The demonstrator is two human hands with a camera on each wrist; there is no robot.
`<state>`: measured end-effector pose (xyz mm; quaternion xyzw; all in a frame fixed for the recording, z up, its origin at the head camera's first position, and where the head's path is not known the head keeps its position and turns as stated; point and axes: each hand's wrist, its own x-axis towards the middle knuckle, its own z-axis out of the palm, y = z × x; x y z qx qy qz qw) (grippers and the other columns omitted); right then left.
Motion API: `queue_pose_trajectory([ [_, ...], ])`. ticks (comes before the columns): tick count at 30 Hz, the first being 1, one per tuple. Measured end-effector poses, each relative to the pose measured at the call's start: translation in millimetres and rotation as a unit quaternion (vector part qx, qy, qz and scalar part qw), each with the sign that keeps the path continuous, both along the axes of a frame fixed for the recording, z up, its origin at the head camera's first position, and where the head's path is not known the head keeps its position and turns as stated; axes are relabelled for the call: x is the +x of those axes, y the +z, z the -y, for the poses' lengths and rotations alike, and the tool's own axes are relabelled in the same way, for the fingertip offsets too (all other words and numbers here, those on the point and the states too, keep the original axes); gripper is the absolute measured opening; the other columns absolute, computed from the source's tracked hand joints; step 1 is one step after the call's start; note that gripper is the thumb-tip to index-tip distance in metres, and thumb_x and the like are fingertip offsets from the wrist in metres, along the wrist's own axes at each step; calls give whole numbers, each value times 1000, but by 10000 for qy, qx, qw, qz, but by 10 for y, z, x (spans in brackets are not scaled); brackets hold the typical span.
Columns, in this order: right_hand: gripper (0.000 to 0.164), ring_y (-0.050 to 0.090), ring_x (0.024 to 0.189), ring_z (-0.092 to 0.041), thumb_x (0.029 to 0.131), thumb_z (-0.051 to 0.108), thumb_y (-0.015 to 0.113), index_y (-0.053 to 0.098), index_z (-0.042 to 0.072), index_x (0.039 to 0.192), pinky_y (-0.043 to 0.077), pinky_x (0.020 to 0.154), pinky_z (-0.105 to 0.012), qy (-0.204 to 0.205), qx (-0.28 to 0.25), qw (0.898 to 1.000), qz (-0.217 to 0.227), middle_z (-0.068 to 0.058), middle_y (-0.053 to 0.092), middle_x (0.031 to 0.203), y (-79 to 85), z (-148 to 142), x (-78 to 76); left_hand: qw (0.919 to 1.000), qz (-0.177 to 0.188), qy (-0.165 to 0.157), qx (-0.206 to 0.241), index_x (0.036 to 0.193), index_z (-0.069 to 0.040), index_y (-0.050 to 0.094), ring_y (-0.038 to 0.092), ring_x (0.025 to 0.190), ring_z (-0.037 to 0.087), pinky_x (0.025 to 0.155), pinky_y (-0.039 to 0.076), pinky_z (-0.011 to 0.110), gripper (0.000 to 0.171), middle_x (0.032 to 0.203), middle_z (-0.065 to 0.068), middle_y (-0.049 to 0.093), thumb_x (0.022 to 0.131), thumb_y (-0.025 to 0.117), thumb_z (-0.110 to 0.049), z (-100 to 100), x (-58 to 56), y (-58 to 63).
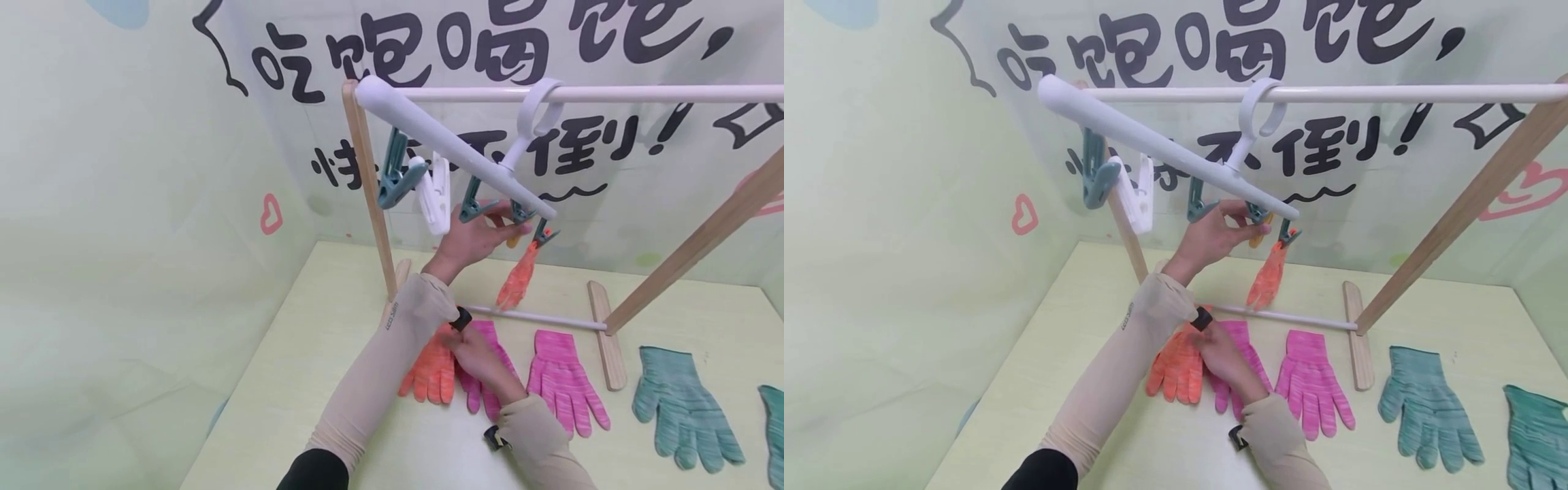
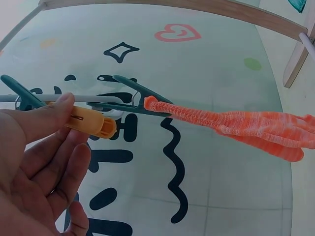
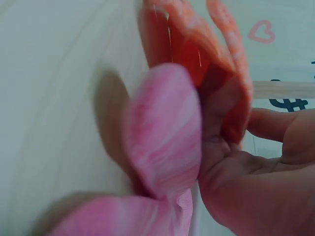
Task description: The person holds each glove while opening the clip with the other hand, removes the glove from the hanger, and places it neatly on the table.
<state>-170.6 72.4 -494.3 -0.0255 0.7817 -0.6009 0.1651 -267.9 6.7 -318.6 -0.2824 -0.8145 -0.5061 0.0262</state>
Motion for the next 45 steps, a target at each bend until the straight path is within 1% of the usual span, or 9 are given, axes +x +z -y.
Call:
queue_pose_trajectory([
  [5, 59, 56, 65, -22, 100, 18, 55, 32, 11, 154, 52, 76, -37, 264, 204, 9992, -202, -21, 56, 127, -1, 32, 32, 9998, 7, 95, -194, 100, -13, 76, 64, 79, 6, 67, 45, 17, 20, 87, 3, 77, 85, 79, -27, 12, -13, 0],
  [10, 54, 61, 111, -29, 100, 15, 55, 39, 3, 150, 48, 103, -51, 233, 469, 9975, -471, -18, 50, 147, 7, 76, 66, 9992, 257, 172, -236, 101, -13, 75, 63, 82, 8, 70, 43, 18, 22, 89, 5, 76, 86, 78, -29, 17, -22, -1],
  [13, 49, 66, 80, -29, 99, 14, 57, 43, 2, 144, 58, 75, -46, 212, 664, 9965, -451, -20, 63, 123, 7, 94, 90, 9985, 456, 130, -271, 99, -13, 74, 61, 82, 10, 68, 42, 20, 21, 88, 5, 74, 87, 77, -29, 23, -17, 9],
  [15, 50, 56, 57, -22, 98, 12, 58, 42, 4, 144, 51, 56, -37, 198, 784, 9957, -456, -16, 64, 97, 6, 107, 98, 9984, 498, 69, -273, 99, -13, 74, 60, 82, 10, 66, 42, 20, 19, 87, 5, 73, 88, 76, -29, 29, -14, 13],
  [19, 54, 44, 51, -15, 94, 8, 62, 40, 6, 144, 40, 50, -28, 151, 991, 9931, -609, -6, 48, 72, 11, 119, 112, 9989, 406, 1, -230, 98, -13, 74, 60, 79, 10, 64, 43, 20, 17, 85, 5, 73, 88, 76, -28, 27, -20, -4],
  [25, 37, 50, 54, -17, 92, 4, 64, 54, 0, 127, 42, 51, -27, 261, 1274, 9885, -768, -12, 54, 75, 42, 110, 139, 9993, 267, 99, -254, 97, -14, 75, 61, 79, 8, 65, 45, 20, 18, 86, 3, 74, 87, 77, -29, 23, -47, -37],
  [32, 46, 50, 72, -17, 92, 9, 67, 54, 3, 136, 44, 56, -25, 345, 1919, 9751, -1062, -14, 48, 107, 93, 107, 219, 9993, 222, 131, -287, 99, -14, 75, 63, 81, 8, 65, 46, 19, 21, 88, 2, 76, 86, 78, -30, 36, -57, -43],
  [37, 31, 46, 65, -14, 89, 6, 69, 65, 3, 120, 40, 52, -22, 440, 2487, 9557, -1510, -9, 46, 96, 77, 106, 274, 9992, 232, 183, -259, 103, -14, 76, 64, 84, 8, 68, 46, 18, 25, 91, 2, 77, 85, 79, -31, 50, -62, -46],
  [45, 37, 45, 77, -15, 88, 4, 70, 67, 5, 124, 40, 56, -22, 622, 2955, 9396, -1611, -6, 47, 93, 17, 109, 309, 9989, 448, 94, -83, 102, -13, 75, 65, 83, 9, 68, 45, 19, 24, 91, 5, 76, 84, 80, -28, 67, -68, -39],
])
